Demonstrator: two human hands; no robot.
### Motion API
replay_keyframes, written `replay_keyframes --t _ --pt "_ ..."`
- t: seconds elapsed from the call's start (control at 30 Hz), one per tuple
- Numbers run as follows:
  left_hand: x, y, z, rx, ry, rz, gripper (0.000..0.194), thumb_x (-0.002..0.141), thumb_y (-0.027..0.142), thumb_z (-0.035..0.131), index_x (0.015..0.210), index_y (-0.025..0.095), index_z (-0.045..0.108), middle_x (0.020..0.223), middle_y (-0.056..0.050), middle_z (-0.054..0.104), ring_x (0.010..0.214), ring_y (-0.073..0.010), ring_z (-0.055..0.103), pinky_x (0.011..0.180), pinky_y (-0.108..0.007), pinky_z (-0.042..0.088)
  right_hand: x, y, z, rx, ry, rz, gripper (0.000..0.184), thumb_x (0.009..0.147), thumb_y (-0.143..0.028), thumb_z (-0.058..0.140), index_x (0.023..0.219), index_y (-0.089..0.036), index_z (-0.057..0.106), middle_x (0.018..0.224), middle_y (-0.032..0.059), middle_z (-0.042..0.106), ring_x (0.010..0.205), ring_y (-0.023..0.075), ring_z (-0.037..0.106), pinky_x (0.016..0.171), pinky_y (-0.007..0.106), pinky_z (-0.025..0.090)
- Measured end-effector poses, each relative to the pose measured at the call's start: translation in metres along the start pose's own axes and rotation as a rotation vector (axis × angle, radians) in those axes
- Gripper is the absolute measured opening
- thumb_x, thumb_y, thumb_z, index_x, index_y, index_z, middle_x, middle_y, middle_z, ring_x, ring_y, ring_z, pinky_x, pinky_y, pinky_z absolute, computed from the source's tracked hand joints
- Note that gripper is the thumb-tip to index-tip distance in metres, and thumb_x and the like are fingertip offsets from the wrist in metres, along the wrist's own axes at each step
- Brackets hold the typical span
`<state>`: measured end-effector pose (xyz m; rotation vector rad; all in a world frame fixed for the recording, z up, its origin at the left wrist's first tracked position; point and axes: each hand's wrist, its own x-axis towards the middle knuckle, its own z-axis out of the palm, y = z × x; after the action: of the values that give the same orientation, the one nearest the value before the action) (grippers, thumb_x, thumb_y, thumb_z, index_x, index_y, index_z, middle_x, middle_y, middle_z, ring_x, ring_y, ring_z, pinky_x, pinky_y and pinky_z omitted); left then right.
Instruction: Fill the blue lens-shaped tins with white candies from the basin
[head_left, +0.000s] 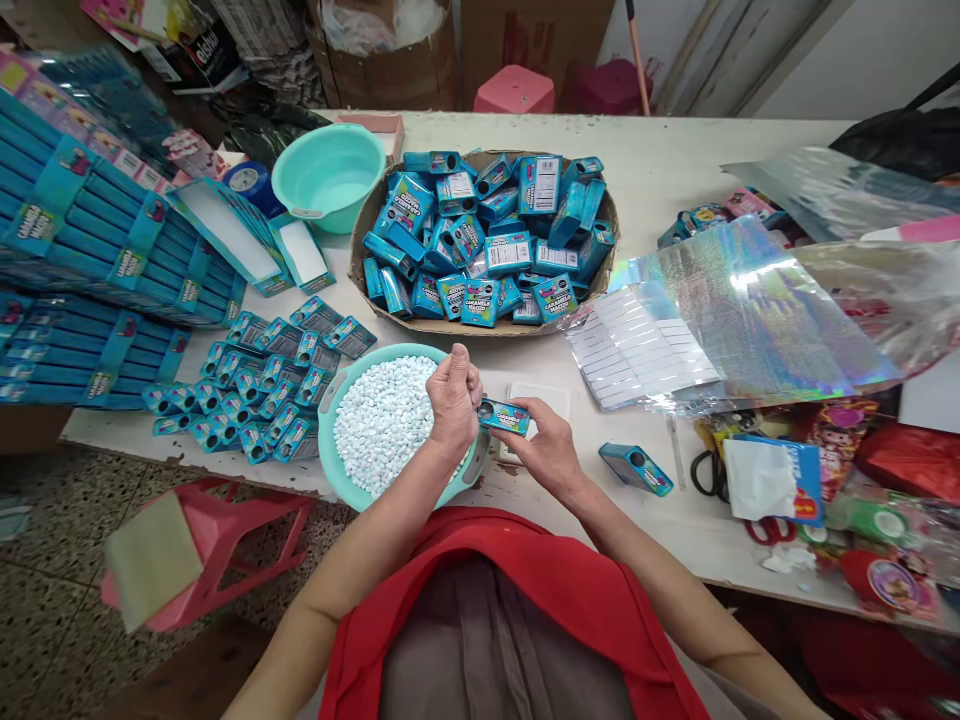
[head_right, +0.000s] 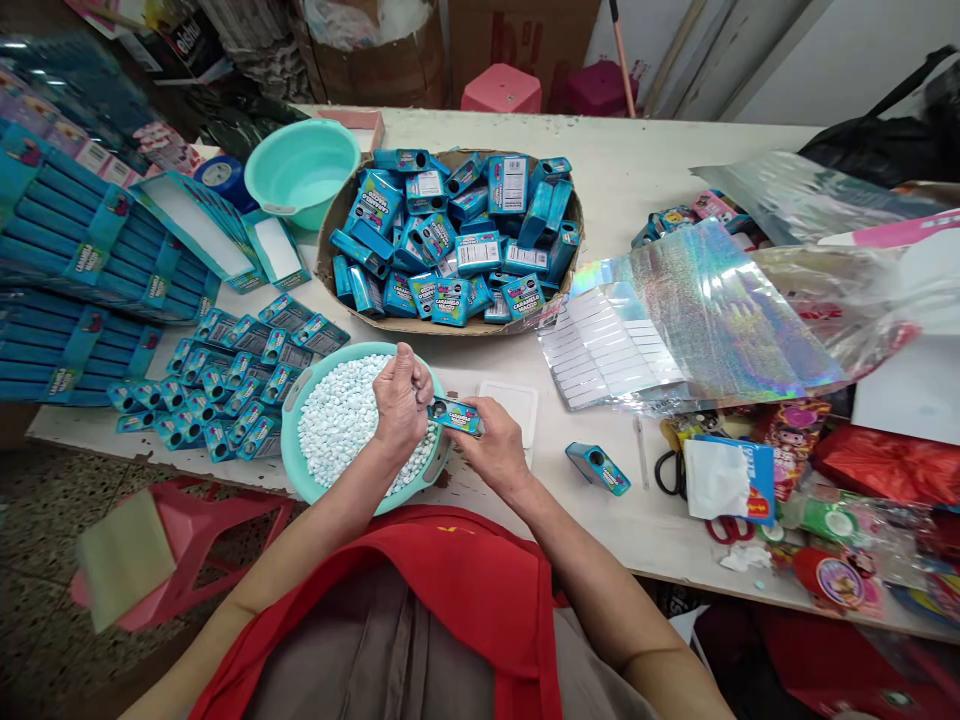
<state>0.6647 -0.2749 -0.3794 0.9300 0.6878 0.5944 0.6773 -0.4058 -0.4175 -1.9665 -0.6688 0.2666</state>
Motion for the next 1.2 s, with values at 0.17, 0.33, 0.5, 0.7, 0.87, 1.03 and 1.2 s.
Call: replay_keyframes --t 0.17,0.33,0.5,0.7,0.87,1.03,1.2 --pt "0.015 0.012 -0.045 0.321 0.071 0.109 0.05 0.079 0.061 0.053 0.055 0.02 0.037 0.05 0.005 0.035 0.041 -0.0068 0.03 0.041 -0.024 0.024 -0.005 0.019 -0.022 0.085 0.06 0.16 0.035 0.07 -0.042 0.072 0.095 -0.02 0.062 0.089 0.0035 0.068 0.079 0.0205 0.062 0.072 0.032 0.049" --pt "0.03 0.008 -0.128 1.23 0.038 0.306 0.031 0.082 0.039 0.052 0.058 0.02 0.054 0.069 -0.005 0.059 0.074 -0.0194 0.054 0.074 -0.033 0.041 -0.014 0.063 -0.042 0.014 0.172 0.259 0.037 0.069 -0.045 0.07 0.095 -0.019 0.061 0.089 0.0047 0.067 0.078 0.0211 0.061 0.072 0.035 0.049" --pt "0.032 -0.003 -0.149 1.422 -0.015 0.301 0.022 0.083 0.037 0.048 0.082 0.021 0.063 0.096 -0.008 0.065 0.097 -0.0257 0.057 0.088 -0.038 0.041 -0.014 0.094 -0.036 -0.017 0.157 0.263 0.044 0.069 -0.053 0.068 0.096 -0.019 0.061 0.095 0.008 0.067 0.086 0.0246 0.063 0.079 0.041 0.05" --pt "0.028 -0.001 -0.148 1.361 0.052 0.373 0.021 0.083 0.036 0.048 0.083 0.02 0.062 0.094 -0.007 0.065 0.097 -0.0236 0.058 0.089 -0.035 0.043 -0.022 0.09 -0.049 0.001 0.211 0.231 0.06 0.07 -0.049 0.071 0.12 -0.021 0.053 0.124 0.0123 0.057 0.116 0.0271 0.054 0.099 0.049 0.043" --pt "0.027 0.004 -0.151 1.301 0.103 0.382 0.02 0.082 0.037 0.05 0.08 0.02 0.061 0.092 -0.007 0.066 0.097 -0.0233 0.058 0.09 -0.035 0.042 -0.034 0.085 -0.072 0.043 0.347 0.35 0.044 0.079 -0.046 0.062 0.113 -0.019 0.056 0.115 0.0123 0.061 0.103 0.0245 0.061 0.088 0.048 0.051" --pt "0.025 0.005 -0.15 1.281 0.115 0.359 0.02 0.081 0.037 0.05 0.078 0.021 0.061 0.09 -0.006 0.066 0.095 -0.0231 0.058 0.088 -0.034 0.042 -0.039 0.089 -0.073 0.03 0.322 0.377 0.04 0.077 -0.042 0.062 0.109 -0.019 0.057 0.113 0.0118 0.061 0.102 0.0243 0.061 0.087 0.048 0.052" --pt "0.022 0.005 -0.154 1.292 0.114 0.356 0.021 0.082 0.038 0.049 0.079 0.02 0.061 0.092 -0.007 0.066 0.095 -0.0237 0.058 0.087 -0.035 0.042 -0.041 0.093 -0.065 0.019 0.286 0.37 0.037 0.077 -0.034 0.059 0.111 -0.019 0.056 0.113 0.0118 0.061 0.103 0.0241 0.061 0.088 0.048 0.052"
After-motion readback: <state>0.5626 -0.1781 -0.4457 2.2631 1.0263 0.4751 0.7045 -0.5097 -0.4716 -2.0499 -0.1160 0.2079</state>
